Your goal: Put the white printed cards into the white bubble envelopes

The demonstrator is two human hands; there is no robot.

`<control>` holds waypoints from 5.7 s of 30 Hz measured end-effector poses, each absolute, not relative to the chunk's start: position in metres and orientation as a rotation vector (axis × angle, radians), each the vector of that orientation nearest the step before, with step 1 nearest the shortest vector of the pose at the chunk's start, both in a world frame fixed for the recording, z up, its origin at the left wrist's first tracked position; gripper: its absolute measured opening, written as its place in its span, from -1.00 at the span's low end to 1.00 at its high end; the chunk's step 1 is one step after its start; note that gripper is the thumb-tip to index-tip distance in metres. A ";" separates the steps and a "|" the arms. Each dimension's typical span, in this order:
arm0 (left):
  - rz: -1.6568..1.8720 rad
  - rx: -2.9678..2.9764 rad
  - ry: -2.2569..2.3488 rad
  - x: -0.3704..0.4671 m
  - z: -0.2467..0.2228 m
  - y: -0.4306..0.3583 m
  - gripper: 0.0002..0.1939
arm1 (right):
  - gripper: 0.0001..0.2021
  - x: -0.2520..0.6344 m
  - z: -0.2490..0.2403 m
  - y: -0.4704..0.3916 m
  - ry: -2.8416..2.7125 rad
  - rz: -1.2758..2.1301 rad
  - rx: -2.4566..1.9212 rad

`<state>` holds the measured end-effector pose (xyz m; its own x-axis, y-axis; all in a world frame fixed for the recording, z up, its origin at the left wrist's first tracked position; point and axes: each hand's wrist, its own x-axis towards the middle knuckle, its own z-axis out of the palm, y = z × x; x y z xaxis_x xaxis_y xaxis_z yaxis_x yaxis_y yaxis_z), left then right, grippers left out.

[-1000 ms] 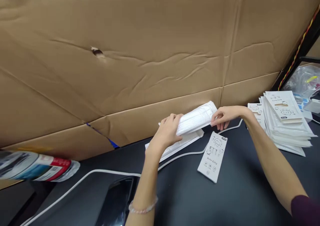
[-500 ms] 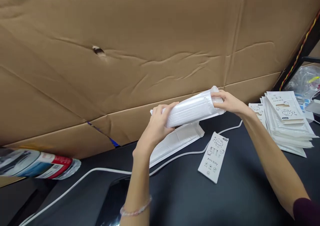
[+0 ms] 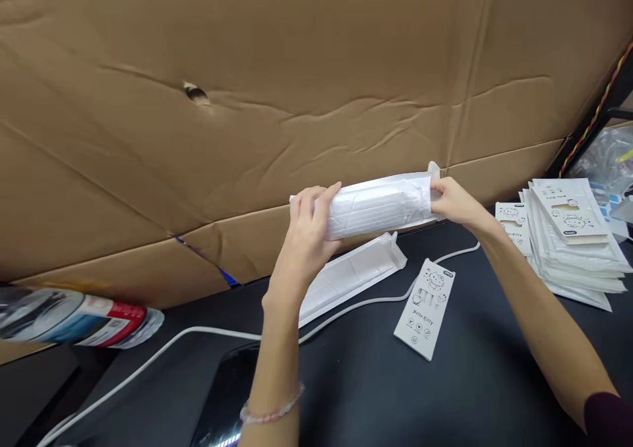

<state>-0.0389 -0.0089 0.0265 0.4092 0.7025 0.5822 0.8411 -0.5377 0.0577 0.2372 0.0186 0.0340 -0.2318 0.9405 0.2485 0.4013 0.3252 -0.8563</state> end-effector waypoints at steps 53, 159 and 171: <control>0.262 -2.810 -2.015 -0.001 -0.035 0.000 -0.06 | -0.77 0.280 0.037 0.031 -1.195 0.722 -1.269; -1.936 -2.465 -1.663 -0.018 0.045 -0.026 -0.72 | -0.69 0.176 0.014 0.006 -1.674 0.868 -0.720; -1.775 -2.878 -1.639 -0.038 0.050 -0.029 -0.40 | -0.63 0.198 0.041 -0.007 -2.084 0.772 -0.632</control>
